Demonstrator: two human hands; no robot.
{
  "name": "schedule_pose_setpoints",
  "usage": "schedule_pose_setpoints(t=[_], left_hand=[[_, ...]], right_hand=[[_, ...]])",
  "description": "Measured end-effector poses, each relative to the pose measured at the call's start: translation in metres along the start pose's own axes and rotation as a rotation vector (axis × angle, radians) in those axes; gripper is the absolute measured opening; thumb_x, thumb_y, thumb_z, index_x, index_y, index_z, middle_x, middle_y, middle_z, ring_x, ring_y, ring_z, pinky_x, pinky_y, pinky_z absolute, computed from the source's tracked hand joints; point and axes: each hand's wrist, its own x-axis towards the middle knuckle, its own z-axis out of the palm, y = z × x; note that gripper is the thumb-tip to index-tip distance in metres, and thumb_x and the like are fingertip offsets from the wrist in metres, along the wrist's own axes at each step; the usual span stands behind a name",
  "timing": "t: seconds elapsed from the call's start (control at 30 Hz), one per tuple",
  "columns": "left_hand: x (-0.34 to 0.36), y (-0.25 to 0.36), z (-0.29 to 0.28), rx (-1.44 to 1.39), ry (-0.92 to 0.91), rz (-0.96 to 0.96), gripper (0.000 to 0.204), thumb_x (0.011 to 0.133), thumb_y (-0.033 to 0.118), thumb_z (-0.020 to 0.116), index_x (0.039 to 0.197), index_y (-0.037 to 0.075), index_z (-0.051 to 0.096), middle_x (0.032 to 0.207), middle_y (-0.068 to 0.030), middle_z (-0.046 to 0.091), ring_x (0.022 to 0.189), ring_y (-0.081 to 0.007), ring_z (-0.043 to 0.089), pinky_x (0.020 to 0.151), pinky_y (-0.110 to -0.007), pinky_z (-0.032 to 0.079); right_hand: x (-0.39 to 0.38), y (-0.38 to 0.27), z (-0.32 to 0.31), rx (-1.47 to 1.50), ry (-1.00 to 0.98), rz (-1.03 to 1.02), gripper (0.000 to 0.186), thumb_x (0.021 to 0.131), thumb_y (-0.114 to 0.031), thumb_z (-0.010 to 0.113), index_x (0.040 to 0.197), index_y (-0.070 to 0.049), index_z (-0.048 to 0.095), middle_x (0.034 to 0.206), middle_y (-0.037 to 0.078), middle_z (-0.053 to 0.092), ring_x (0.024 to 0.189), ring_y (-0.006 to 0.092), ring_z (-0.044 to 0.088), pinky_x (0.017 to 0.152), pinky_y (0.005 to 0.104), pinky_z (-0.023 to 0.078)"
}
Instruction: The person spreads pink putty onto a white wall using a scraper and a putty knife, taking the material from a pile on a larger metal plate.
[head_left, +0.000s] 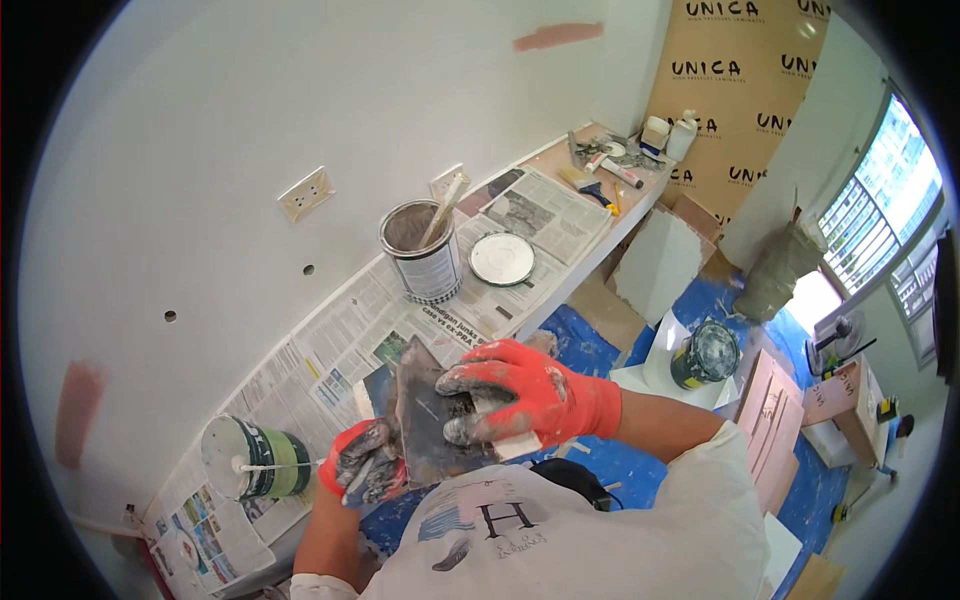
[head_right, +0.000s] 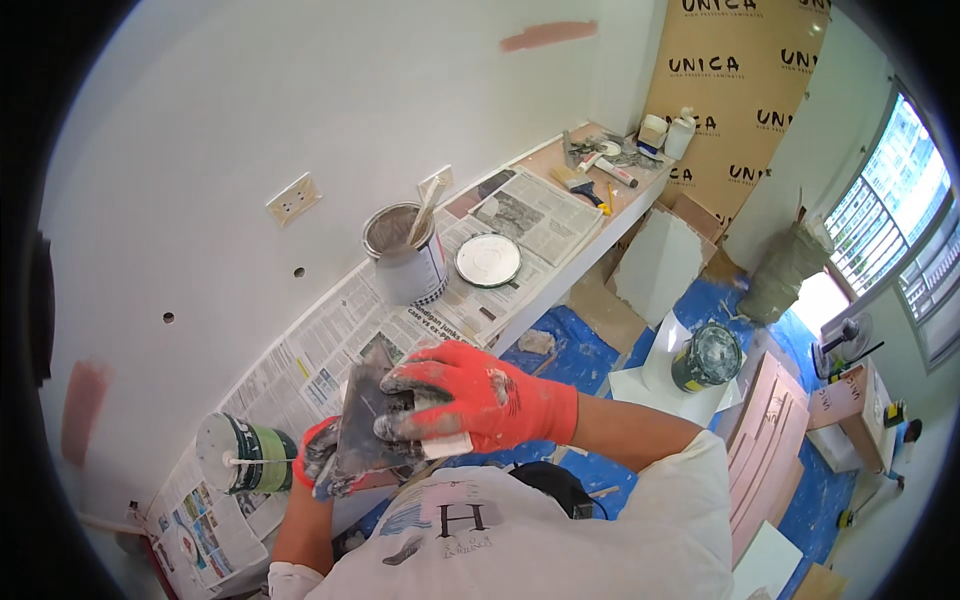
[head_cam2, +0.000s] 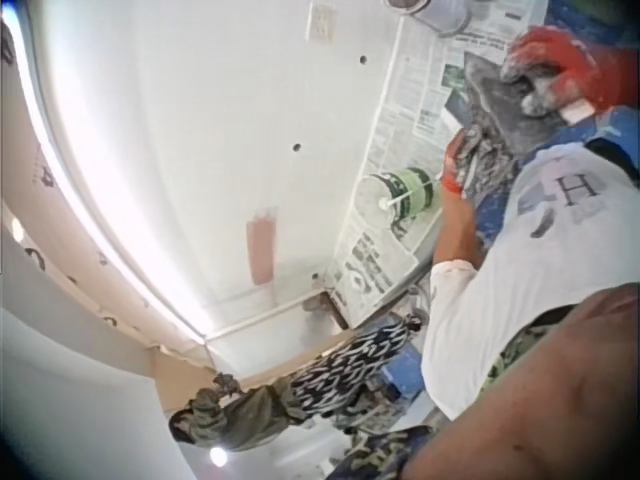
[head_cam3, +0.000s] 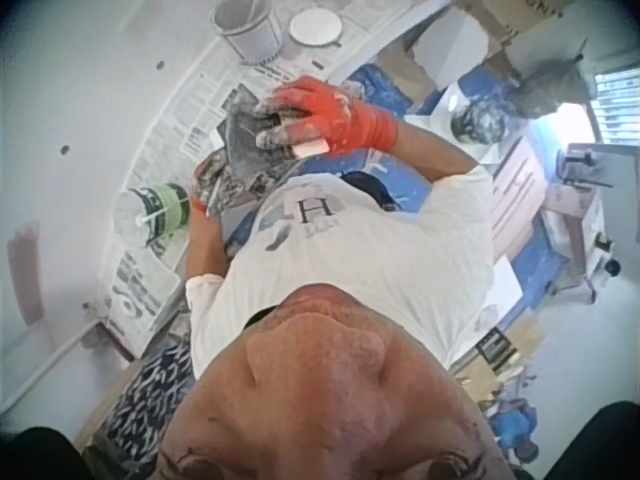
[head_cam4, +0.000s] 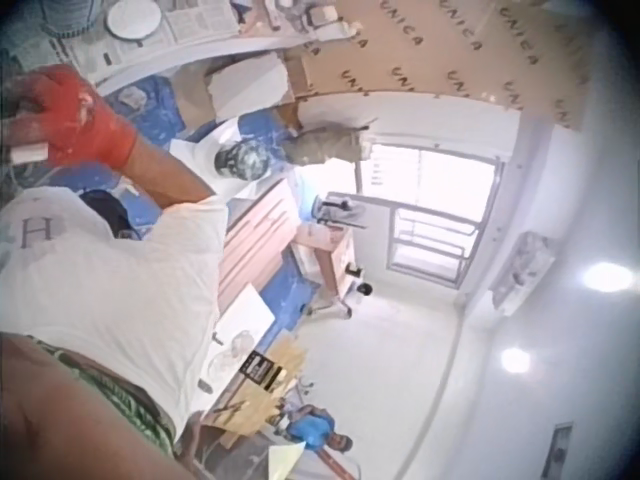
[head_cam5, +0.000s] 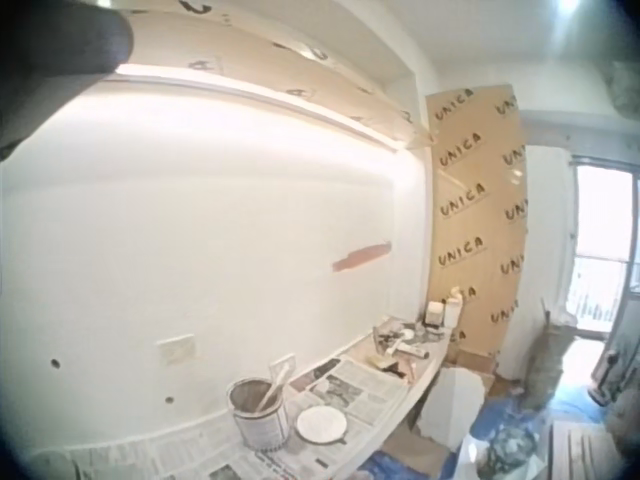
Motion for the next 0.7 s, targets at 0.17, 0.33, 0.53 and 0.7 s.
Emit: schedule_pose_setpoints(t=[0.17, 0.33, 0.53, 0.7], left_hand=[[-0.013, 0.007, 0.002, 0.187, -0.064, 0.108, 0.033, 0.094, 0.028, 0.056, 0.095, -0.006, 0.057, 0.057, -0.0183, 0.055, 0.041, -0.0276, 0.052, 0.037, -0.040, 0.040], [-0.012, 0.005, 0.017, 0.250, 0.047, 0.176, 0.032, 0.094, 0.028, 0.057, 0.097, -0.004, 0.057, 0.057, -0.0168, 0.055, 0.041, -0.0266, 0.052, 0.038, -0.038, 0.041], [0.004, -0.002, 0.007, -0.008, 0.078, 0.390, 0.028, 0.094, 0.026, 0.057, 0.099, -0.002, 0.056, 0.069, -0.0190, 0.061, 0.046, -0.0308, 0.056, 0.039, -0.041, 0.043], [0.045, -0.008, -0.015, 1.441, 0.472, 0.996, 0.032, 0.093, 0.005, 0.054, 0.123, -0.005, 0.056, 0.111, -0.0287, 0.058, 0.104, -0.0374, 0.059, 0.091, -0.045, 0.048]], right_hand=[[0.004, 0.002, -0.005, -0.094, -0.106, 0.091, 0.042, 0.078, -0.021, 0.075, 0.120, -0.024, 0.067, 0.132, 0.015, 0.055, 0.110, 0.0367, 0.056, 0.094, 0.0457, 0.047], [-0.004, 0.010, -0.012, -0.159, -0.132, 0.167, 0.054, 0.073, -0.008, 0.071, 0.124, -0.024, 0.065, 0.130, 0.016, 0.055, 0.105, 0.0359, 0.056, 0.092, 0.0439, 0.047], [-0.028, 0.027, -0.015, -0.386, -0.331, 0.340, 0.051, 0.078, -0.008, 0.071, 0.126, -0.019, 0.062, 0.121, 0.018, 0.060, 0.102, 0.0366, 0.059, 0.089, 0.0444, 0.049], [-0.037, 0.031, 0.013, -0.480, 0.188, 0.507, 0.040, 0.083, -0.008, 0.070, 0.122, -0.005, 0.062, 0.111, 0.020, 0.064, 0.095, 0.0377, 0.063, 0.078, 0.0431, 0.054]])
